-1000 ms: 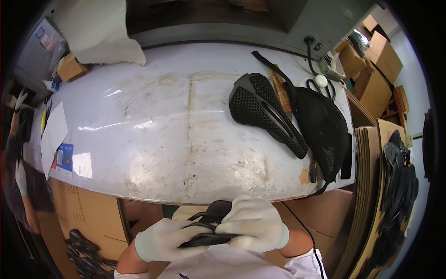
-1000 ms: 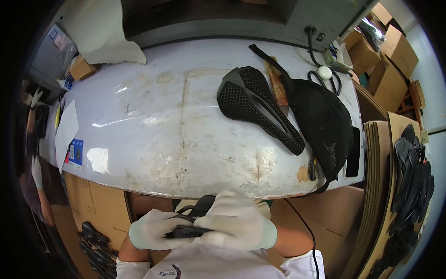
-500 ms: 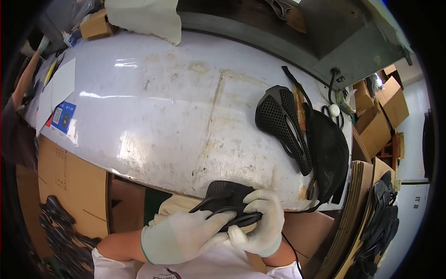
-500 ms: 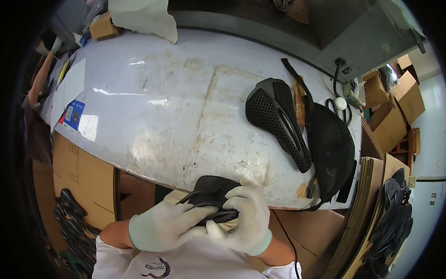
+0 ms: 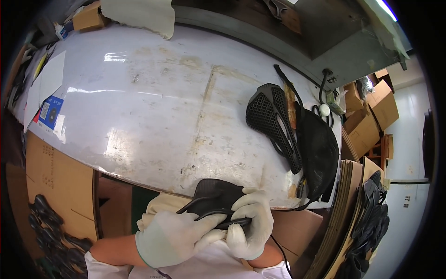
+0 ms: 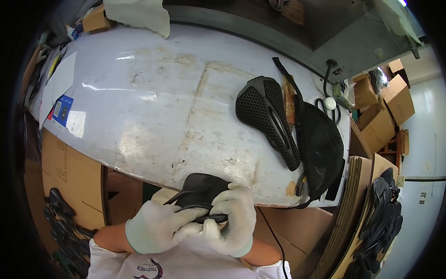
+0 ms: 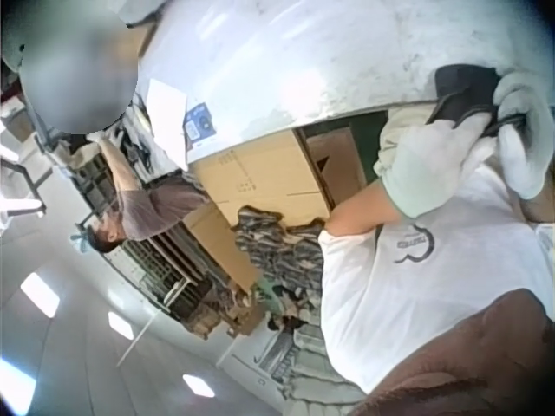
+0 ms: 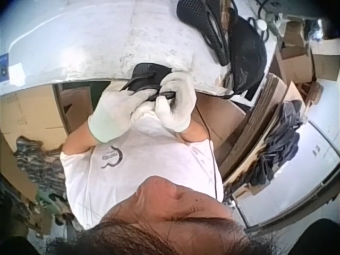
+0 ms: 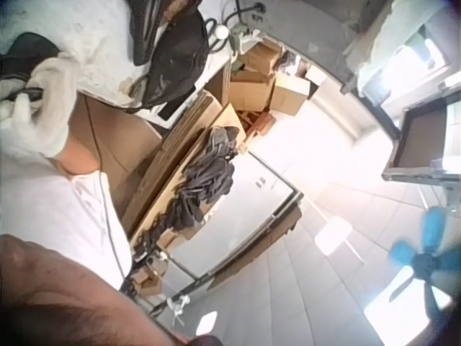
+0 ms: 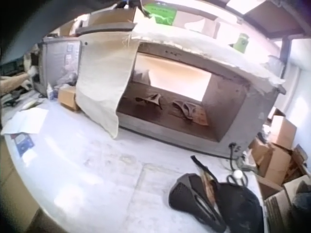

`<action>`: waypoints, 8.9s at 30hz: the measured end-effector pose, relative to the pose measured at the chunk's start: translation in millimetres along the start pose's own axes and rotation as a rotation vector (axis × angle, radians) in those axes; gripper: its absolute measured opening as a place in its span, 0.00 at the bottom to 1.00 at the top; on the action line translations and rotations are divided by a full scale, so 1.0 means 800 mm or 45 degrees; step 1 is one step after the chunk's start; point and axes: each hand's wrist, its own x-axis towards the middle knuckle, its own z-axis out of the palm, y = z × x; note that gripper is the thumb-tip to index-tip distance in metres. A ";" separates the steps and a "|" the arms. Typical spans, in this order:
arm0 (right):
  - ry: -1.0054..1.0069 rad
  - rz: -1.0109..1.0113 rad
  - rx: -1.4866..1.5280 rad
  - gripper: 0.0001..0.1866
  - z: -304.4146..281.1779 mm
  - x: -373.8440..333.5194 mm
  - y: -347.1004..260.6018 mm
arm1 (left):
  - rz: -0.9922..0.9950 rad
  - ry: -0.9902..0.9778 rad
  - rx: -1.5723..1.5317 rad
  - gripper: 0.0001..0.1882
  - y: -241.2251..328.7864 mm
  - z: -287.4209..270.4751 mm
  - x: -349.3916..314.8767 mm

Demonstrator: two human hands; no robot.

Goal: Inspecting and assembling 3D-printed or mesh bicycle saddles on a workbench in a factory environment.

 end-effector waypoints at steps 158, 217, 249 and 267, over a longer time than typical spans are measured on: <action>-0.555 0.848 0.449 0.26 -0.013 0.027 -0.002 | -0.610 -0.039 -0.992 0.23 -0.051 -0.003 0.003; -0.127 0.949 1.012 0.55 0.025 -0.093 0.084 | -0.320 0.018 -1.131 0.27 -0.073 0.022 0.000; -0.079 0.625 0.241 0.28 -0.038 0.058 0.070 | -0.294 1.248 -0.888 0.26 -0.081 0.006 0.100; 0.450 0.357 -0.064 0.12 -0.051 -0.010 0.089 | 0.102 1.001 0.174 0.30 -0.137 -0.172 0.254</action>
